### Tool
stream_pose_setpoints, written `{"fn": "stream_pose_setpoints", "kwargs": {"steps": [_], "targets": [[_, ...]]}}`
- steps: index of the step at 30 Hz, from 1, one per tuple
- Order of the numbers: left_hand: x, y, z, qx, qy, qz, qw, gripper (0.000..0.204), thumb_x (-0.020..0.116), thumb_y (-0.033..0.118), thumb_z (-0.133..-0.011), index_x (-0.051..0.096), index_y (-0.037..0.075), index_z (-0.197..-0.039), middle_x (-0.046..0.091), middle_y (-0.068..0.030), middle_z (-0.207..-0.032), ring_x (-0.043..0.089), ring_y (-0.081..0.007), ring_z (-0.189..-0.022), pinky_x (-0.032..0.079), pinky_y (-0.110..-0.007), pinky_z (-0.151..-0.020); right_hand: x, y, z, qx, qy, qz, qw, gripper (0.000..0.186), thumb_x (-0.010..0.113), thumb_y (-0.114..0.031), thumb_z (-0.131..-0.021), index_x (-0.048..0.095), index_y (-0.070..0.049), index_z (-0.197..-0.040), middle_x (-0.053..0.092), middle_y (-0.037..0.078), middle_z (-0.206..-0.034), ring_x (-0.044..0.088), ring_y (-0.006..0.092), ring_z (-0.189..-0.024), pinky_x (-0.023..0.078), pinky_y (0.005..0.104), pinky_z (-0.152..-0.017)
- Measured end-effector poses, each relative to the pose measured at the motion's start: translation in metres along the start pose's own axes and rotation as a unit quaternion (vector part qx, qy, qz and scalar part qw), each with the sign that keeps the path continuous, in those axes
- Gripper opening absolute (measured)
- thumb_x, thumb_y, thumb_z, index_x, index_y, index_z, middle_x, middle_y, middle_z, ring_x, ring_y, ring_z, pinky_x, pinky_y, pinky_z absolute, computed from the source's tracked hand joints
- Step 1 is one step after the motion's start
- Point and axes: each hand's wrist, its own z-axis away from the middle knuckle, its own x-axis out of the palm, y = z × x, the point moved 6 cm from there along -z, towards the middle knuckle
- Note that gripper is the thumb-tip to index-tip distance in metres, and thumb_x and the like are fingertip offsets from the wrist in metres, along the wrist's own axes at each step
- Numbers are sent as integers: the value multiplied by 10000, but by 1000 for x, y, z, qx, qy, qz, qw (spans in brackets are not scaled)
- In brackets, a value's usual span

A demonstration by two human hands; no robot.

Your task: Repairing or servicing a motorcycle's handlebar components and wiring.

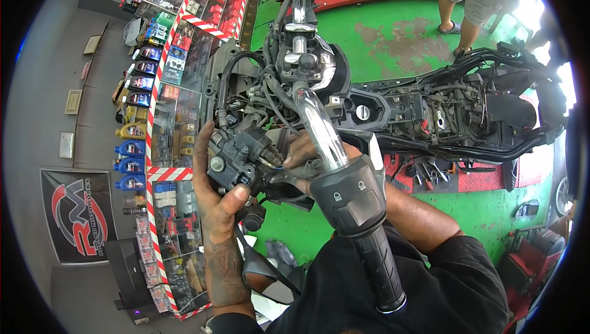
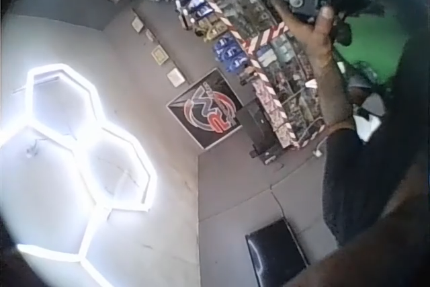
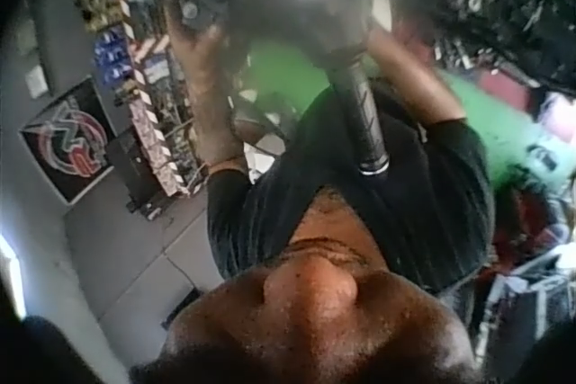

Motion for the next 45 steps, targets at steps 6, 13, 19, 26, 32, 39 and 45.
{"fn": "stream_pose_setpoints", "kwargs": {"steps": [6, 13, 19, 26, 32, 39, 45], "targets": [[4, -3, -1, -13, 3, -2, 1000, 1177, 894, 379, -638, 308, -24, -1575, 574, -224, -1359, 625, -291, -1213, 505, -405, -1059, 3, 1, 5, -18, 48, -35, 998, 518, 717, -152, -955, 502, -21, -1408, 665, 92, -1203, 661, 181, -1114, 541, 343, -1003], [0, -6, 2, 12, 28, -1, 1000, 1213, 902, 390, -631, 285, -31, -1587, 605, -214, -1320, 643, -280, -1180, 523, -394, -1028, 5, -2, 4, -137, 31, 30, 990, 496, 748, -173, -941, 540, 10, -1353, 671, 97, -1170, 681, 185, -1090, 560, 357, -967], [1, -6, 3, 8, 19, 10, 1000, 1201, 905, 358, -637, 284, -30, -1589, 615, -220, -1312, 654, -275, -1166, 534, -386, -1010, 4, 4, 8, -34, -9, -237, 971, 478, 773, -209, -924, 588, 20, -1300, 679, 94, -1155, 674, 182, -1099, 544, 353, -965], [7, 1, 1, -22, 1, -5, 1000, 1183, 904, 359, -648, 290, -34, -1581, 617, -221, -1313, 653, -280, -1177, 530, -399, -1023, 0, -11, 5, -27, 68, -70, 995, 379, 670, -197, -992, 584, -5, -1308, 670, 71, -1113, 659, 155, -949, 545, 295, -880], [10, 9, -1, -9, -15, 6, 1000, 1130, 897, 290, -673, 299, -38, -1574, 615, -215, -1321, 645, -291, -1200, 518, -405, -1051, -2, -28, 2, -75, 146, 223, 961, 382, 734, -190, -954, 644, -30, -1289, 697, 112, -1171, 708, 216, -1017, 574, 359, -902], [8, 11, -9, -20, -23, 15, 999, 1099, 884, 261, -678, 314, -25, -1573, 616, -203, -1317, 646, -273, -1193, 518, -402, -1048, -11, -23, -1, 65, 109, 176, 976, 371, 786, -156, -903, 688, -32, -1238, 688, 110, -1184, 673, 254, -1110, 531, 395, -979], [4, 12, -9, -30, -21, 29, 999, 1107, 892, 253, -666, 321, -10, -1577, 626, -202, -1311, 655, -268, -1179, 528, -391, -1036, -12, -8, 1, 63, 92, -141, 984, 285, 793, -135, -886, 727, -43, -1147, 659, 129, -1234, 650, 189, -1092, 528, 352, -963]]}}
